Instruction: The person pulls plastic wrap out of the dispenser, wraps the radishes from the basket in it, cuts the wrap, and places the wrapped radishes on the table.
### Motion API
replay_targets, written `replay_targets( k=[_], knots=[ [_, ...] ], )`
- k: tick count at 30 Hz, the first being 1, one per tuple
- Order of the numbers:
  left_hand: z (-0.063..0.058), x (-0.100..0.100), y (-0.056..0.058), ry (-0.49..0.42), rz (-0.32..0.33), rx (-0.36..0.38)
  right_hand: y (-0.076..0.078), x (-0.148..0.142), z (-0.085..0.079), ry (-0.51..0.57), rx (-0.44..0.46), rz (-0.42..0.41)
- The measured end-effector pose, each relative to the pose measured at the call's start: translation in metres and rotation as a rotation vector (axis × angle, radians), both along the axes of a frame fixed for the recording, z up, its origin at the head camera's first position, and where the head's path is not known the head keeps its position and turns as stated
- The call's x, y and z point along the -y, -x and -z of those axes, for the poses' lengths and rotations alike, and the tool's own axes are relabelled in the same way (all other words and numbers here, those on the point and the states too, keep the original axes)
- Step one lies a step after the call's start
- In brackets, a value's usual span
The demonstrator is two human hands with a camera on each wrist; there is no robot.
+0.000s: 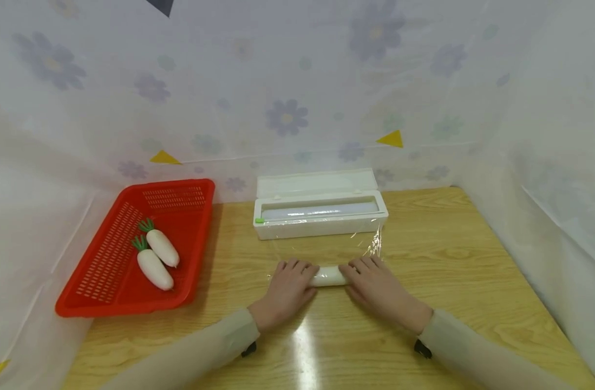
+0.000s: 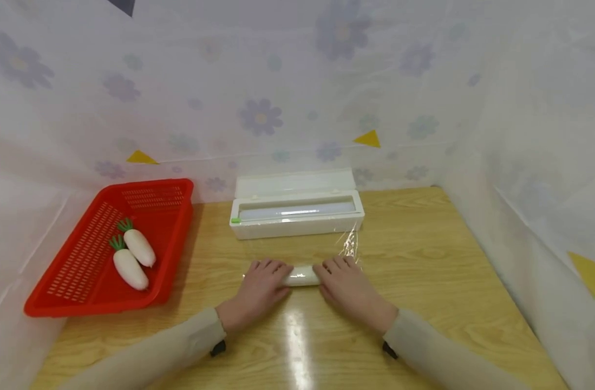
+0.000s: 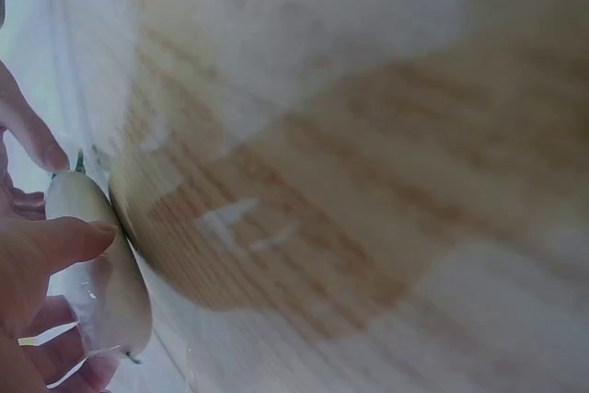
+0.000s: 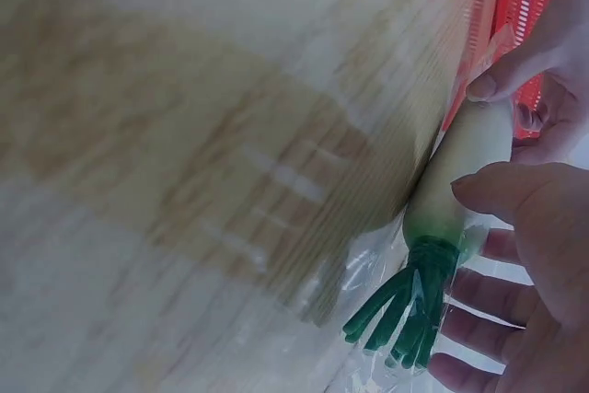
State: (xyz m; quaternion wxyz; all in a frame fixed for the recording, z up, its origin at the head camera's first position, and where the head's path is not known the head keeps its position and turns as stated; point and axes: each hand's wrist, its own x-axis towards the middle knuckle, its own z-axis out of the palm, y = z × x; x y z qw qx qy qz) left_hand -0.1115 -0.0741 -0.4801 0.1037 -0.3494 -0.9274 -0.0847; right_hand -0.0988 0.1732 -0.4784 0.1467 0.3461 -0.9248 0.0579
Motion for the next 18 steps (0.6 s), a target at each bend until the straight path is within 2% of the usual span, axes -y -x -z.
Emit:
replay_targets(
  k=[4, 9, 18],
  knots=[
    [-0.002, -0.001, 0.006, 0.028, -0.016, -0.014, 0.006, 0.0, 0.003, -0.009, 0.024, 0.025],
    [-0.003, -0.002, 0.013, 0.032, -0.021, 0.011, 0.013, -0.001, 0.005, -0.01, 0.033, 0.034],
    [0.002, -0.003, 0.026, -0.047, -0.056, 0.098, 0.023, 0.0, 0.002, -0.026, 0.054, 0.044]
  ],
)
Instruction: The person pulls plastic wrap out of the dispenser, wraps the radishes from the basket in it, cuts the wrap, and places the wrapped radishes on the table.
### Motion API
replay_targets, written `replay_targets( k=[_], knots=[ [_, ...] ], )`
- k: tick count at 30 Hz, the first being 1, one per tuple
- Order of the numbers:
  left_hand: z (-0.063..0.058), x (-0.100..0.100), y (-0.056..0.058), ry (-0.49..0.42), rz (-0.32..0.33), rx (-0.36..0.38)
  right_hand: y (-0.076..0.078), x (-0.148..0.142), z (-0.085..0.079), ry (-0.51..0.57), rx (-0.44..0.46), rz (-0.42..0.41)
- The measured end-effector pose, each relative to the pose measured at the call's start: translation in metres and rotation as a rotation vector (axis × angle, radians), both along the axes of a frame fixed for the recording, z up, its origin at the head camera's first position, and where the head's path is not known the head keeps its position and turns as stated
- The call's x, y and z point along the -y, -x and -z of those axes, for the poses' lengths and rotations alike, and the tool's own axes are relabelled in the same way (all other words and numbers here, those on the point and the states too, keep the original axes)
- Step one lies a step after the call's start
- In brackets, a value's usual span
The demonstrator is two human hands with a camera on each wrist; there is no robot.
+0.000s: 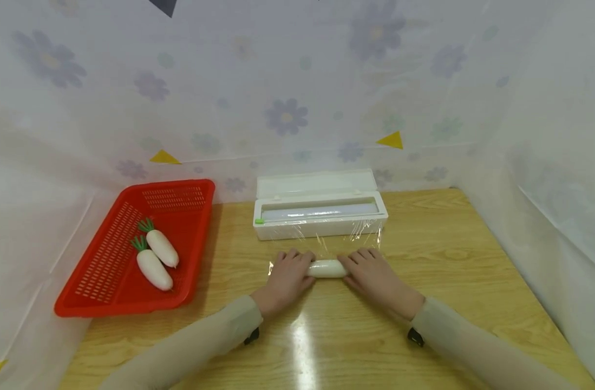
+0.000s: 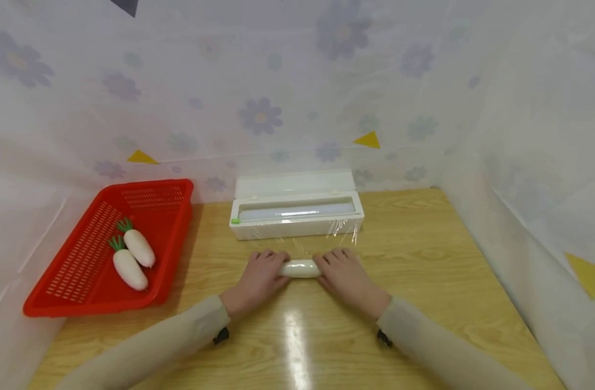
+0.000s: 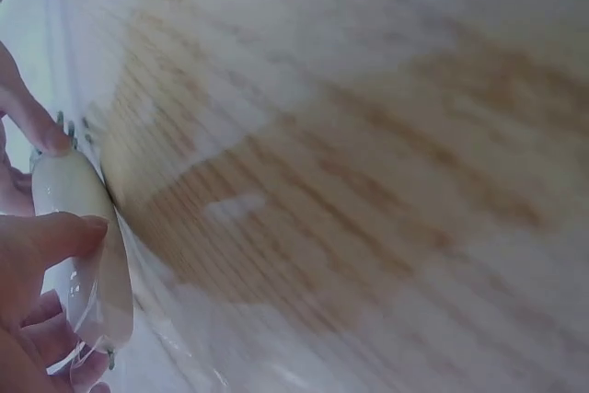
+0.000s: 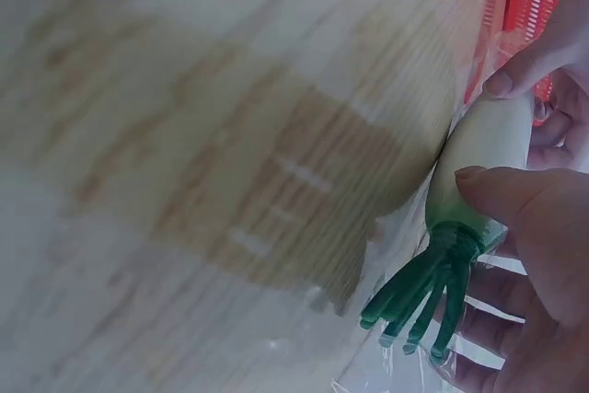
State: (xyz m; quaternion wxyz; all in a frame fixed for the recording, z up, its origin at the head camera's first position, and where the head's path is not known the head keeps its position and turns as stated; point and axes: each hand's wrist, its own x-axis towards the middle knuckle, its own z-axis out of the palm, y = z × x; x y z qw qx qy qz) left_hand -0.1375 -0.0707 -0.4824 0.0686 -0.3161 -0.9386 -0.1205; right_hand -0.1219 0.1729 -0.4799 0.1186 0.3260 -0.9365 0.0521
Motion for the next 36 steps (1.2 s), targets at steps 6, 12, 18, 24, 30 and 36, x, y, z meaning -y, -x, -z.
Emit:
replay_targets(
  k=[6, 12, 18, 24, 30, 36],
  knots=[
    [-0.003, 0.001, 0.006, 0.02, -0.011, 0.001, 0.006, -0.001, 0.002, 0.024, -0.021, 0.009],
    [-0.004, 0.003, 0.011, 0.007, 0.014, -0.001, 0.013, -0.004, 0.004, 0.05, -0.028, -0.002],
    [0.001, 0.005, 0.016, -0.006, 0.007, 0.031, 0.015, -0.005, 0.002, 0.055, -0.038, -0.014],
    [-0.004, 0.006, 0.02, -0.035, -0.011, 0.063, 0.018, -0.003, -0.001, 0.011, -0.025, 0.006],
    [-0.006, 0.007, 0.023, -0.035, -0.022, 0.053, 0.022, -0.002, -0.005, 0.021, -0.015, 0.012],
    [-0.006, 0.007, 0.026, -0.006, -0.024, 0.006, 0.025, -0.002, -0.003, 0.021, -0.036, 0.007]
  ],
)
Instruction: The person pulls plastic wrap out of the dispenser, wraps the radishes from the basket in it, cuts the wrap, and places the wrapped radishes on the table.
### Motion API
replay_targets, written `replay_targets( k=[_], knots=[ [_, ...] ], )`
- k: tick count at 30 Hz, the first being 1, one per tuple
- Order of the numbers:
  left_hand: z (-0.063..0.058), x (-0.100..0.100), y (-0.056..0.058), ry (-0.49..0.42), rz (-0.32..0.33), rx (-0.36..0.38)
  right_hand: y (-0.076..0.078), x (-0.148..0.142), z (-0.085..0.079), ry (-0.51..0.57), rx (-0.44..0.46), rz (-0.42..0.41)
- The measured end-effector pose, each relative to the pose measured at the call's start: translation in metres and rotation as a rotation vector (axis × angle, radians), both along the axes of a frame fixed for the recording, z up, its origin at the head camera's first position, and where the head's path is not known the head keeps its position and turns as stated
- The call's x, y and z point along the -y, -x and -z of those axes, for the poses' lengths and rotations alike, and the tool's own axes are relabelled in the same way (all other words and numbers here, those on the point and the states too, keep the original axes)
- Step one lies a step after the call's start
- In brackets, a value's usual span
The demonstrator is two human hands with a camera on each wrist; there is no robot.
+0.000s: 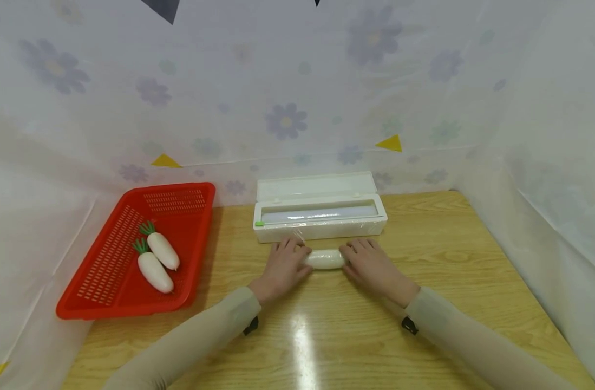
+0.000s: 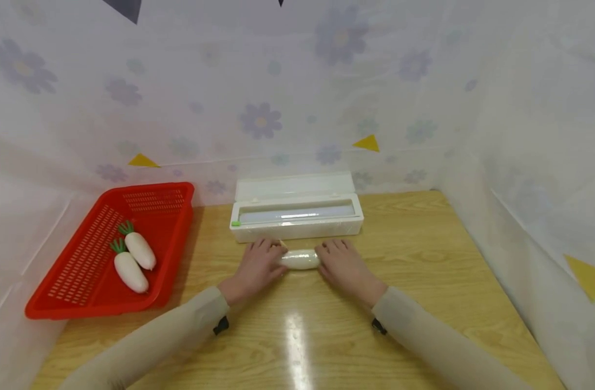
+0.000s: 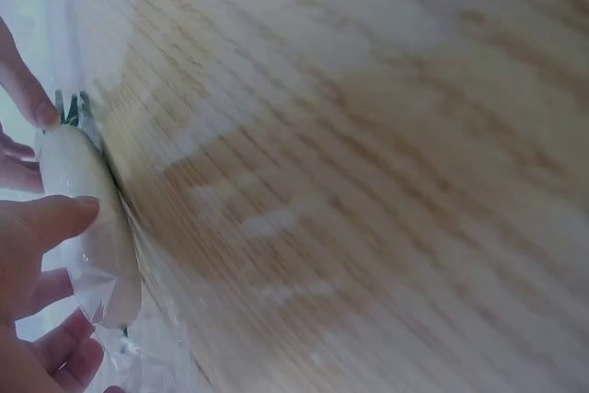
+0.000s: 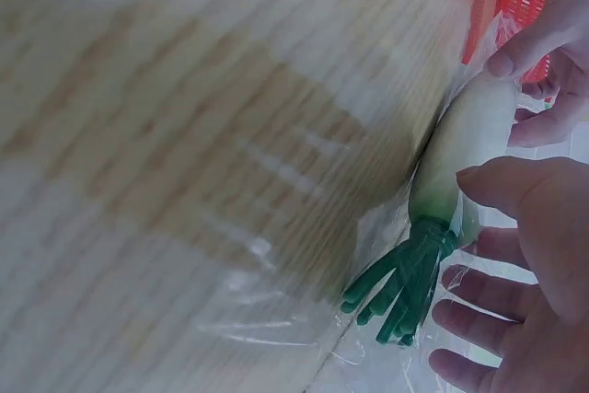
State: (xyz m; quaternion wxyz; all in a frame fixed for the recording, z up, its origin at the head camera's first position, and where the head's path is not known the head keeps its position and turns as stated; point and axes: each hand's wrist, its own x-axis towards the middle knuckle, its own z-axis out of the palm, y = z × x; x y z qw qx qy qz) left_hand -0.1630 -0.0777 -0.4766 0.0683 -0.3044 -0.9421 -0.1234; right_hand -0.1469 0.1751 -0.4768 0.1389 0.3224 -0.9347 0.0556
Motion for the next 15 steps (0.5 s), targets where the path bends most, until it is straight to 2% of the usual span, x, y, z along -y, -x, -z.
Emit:
replay_targets(
  k=[7, 15],
  knots=[
    [0.0014, -0.0001, 0.0023, 0.032, -0.005, 0.003, 0.0041, 0.0021, 0.0044, -0.023, 0.006, 0.011],
    [-0.0002, -0.0002, 0.0099, 0.001, -0.022, 0.031, 0.01, 0.0051, 0.0044, 0.004, -0.007, 0.032]
  ],
)
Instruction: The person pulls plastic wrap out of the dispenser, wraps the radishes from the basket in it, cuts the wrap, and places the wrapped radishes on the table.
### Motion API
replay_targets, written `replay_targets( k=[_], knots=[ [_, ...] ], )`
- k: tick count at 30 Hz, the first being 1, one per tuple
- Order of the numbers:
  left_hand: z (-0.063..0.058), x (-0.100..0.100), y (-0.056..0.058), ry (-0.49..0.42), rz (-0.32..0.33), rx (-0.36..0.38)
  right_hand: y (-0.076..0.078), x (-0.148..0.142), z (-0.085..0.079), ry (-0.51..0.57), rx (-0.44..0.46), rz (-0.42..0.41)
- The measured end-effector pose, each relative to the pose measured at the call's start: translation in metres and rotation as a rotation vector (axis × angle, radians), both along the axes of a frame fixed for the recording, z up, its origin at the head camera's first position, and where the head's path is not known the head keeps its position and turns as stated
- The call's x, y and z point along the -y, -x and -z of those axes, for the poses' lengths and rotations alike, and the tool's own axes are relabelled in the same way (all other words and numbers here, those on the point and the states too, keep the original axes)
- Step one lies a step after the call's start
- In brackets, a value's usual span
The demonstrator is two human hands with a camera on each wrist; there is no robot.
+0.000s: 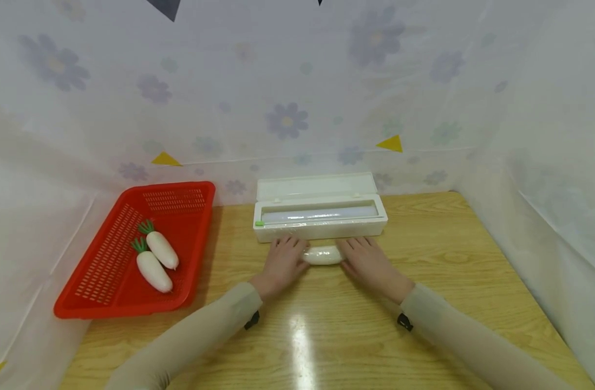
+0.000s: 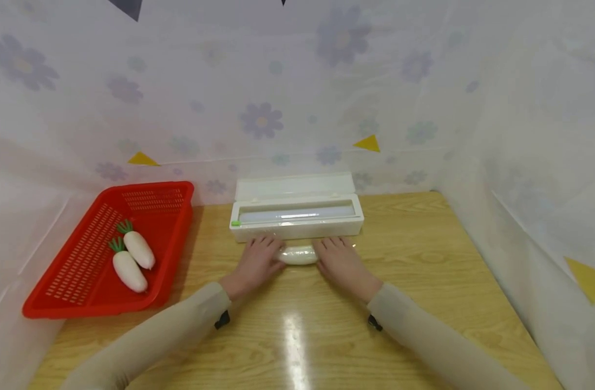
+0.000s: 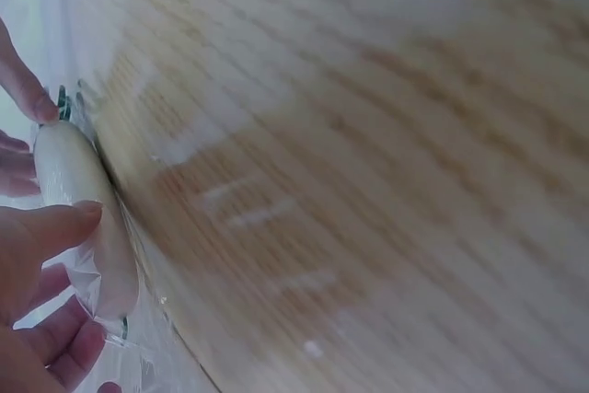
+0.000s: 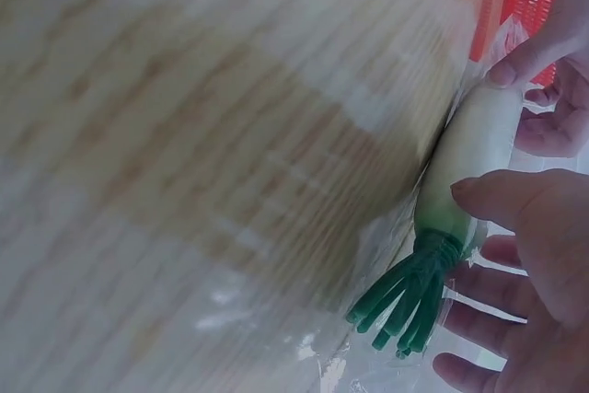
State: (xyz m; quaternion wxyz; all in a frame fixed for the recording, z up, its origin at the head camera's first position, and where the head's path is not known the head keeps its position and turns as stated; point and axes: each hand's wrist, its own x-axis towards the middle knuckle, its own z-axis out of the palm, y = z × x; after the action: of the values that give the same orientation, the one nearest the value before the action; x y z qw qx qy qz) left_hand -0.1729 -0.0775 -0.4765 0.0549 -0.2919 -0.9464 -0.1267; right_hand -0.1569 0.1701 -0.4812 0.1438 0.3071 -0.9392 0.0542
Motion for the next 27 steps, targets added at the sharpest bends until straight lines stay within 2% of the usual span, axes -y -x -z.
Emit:
replay_targets(
  k=[8, 19, 23, 27],
  knots=[
    [-0.002, 0.002, 0.003, 0.022, -0.015, 0.001, 0.004, 0.002, -0.003, 0.016, -0.037, -0.009],
    [-0.002, 0.002, 0.001, 0.03, -0.018, -0.006, 0.002, 0.004, -0.011, -0.001, -0.019, -0.024],
    [0.0, 0.004, 0.001, 0.009, -0.02, -0.035, 0.002, 0.003, -0.01, -0.009, -0.016, -0.022],
    [-0.002, 0.009, 0.002, -0.052, -0.034, -0.038, 0.001, 0.005, -0.014, -0.028, -0.018, -0.027]
  ],
)
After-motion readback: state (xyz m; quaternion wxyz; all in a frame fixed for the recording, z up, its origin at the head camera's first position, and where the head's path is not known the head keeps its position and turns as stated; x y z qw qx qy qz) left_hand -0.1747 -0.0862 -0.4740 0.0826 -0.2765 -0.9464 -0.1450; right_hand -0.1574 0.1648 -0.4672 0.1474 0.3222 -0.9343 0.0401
